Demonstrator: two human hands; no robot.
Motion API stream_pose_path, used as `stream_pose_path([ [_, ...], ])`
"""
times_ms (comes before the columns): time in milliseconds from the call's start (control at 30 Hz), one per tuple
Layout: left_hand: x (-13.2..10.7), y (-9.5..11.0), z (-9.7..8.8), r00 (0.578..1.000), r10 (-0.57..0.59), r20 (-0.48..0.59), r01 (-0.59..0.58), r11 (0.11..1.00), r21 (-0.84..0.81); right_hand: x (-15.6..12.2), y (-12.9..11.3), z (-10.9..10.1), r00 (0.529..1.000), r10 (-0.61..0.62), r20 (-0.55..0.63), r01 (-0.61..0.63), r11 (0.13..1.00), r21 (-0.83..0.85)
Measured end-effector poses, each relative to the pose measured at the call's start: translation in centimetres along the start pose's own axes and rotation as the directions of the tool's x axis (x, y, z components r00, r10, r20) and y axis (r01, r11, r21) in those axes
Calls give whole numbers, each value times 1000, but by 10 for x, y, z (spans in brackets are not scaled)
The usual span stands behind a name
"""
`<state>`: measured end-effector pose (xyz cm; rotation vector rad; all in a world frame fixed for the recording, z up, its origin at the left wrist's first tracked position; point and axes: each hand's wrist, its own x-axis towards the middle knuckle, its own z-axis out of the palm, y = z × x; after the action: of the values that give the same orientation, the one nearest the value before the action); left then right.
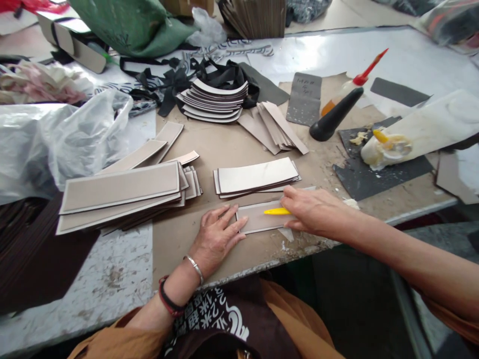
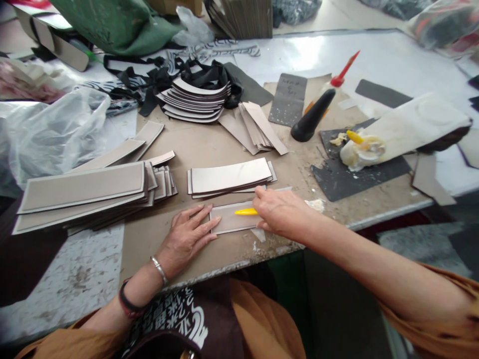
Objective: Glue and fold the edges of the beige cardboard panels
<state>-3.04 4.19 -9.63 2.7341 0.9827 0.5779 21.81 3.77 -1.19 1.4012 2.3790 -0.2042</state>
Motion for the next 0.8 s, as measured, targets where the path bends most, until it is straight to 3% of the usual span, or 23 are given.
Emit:
stream_pose_path([
  [167, 0, -1, 0, 1000, 21, -1, -20, 1000, 11, -10, 14, 3, 998, 53, -40, -47, 990, 137],
  [267, -1, -2, 2, 1000, 27, -13, -26, 1000, 10, -25, 30, 9, 976, 196, -97, -168, 956, 241],
  [367, -1, -3, 4, 999, 38, -39, -38, 999, 4, -39, 43, 18, 921, 367, -129, -317, 901, 297],
  [500, -1, -5, 5, 997, 48, -55, -47, 999, 4, -49, 45, 29, 877, 480, -18, -442, 820, 363],
  [667, -1, -6, 5, 995, 77, -61, -74, 996, 38, -44, 41, 38, 864, 477, 161, -471, 652, 595],
  [800, 1, -6, 4, 992, 106, -72, -101, 993, 64, -41, 43, 45, 869, 479, 125, -425, 592, 685],
])
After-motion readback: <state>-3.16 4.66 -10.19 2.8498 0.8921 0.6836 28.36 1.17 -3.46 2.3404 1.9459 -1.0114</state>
